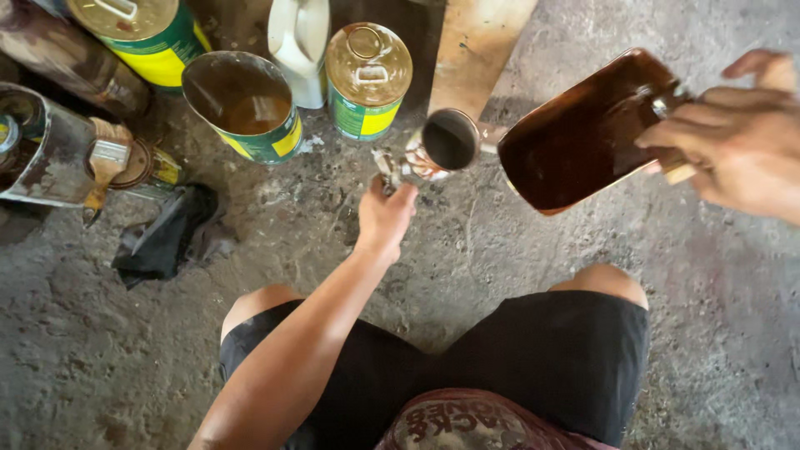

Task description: The person uses a spray gun to apply a clear finish to a wooden chair, moving around it to cover the seat, back, and legs. They then refill the spray gun from a paint can and resume spraying.

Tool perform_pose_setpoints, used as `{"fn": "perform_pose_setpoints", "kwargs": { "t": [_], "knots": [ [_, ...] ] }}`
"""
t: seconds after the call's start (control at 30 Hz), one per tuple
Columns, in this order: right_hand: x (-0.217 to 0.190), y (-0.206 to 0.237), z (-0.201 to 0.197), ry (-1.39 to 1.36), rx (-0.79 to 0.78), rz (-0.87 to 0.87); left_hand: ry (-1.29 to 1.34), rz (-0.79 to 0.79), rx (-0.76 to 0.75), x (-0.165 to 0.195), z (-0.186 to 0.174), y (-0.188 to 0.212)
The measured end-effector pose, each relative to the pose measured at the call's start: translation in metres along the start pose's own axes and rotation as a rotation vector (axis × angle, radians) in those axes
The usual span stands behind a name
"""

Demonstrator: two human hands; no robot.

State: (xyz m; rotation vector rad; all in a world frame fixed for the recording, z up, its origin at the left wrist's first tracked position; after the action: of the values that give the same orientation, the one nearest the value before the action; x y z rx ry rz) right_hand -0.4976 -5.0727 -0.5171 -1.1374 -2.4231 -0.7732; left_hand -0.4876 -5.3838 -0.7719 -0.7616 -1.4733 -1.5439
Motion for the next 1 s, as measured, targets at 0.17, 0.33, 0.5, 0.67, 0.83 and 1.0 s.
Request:
{"fn": "perform_pose_setpoints", "kwargs": {
  "t": [0.17, 0.33, 0.5, 0.67, 0.83, 1.0],
  "knots": [
    [0.024, -0.014, -0.016, 0.108, -0.116, 0.100, -0.103, -0.041, 0.005, 0.000, 0.007, 0.006],
    [0.029, -0.031, -0.031, -0.022, -0.022, 0.063, -0.148, 0.041, -0.003, 0.003, 0.017, 0.006],
    [0.026, -0.046, -0.031, 0.072, -0.219, 0.025, -0.194, 0.011, 0.015, 0.001, 0.024, 0.005],
    [0.017, -0.053, -0.037, 0.087, -0.387, 0.050, -0.211, -0.009, 0.003, -0.002, 0.027, 0.005],
    [-0.001, -0.064, -0.056, 0.173, -0.460, 0.020, -0.175, -0.016, -0.035, -0.005, 0.027, 0.005],
    [-0.015, -0.074, -0.074, 0.163, -0.553, 0.022, -0.161, 0.004, -0.014, -0.007, 0.027, 0.004]
  ]
}}
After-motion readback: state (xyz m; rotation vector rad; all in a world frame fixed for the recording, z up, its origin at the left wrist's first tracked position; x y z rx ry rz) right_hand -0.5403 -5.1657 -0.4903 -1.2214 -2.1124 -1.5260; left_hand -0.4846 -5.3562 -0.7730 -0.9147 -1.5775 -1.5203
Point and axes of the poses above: each hand's wrist, its own y-axis away from the middle knuckle, its own z-axis out of the palm, x = y × z, the point moved 5 cm from there along -y, towards the middle knuckle, and after that the axes turned 3 degrees about -y, right-handed, at the moved point
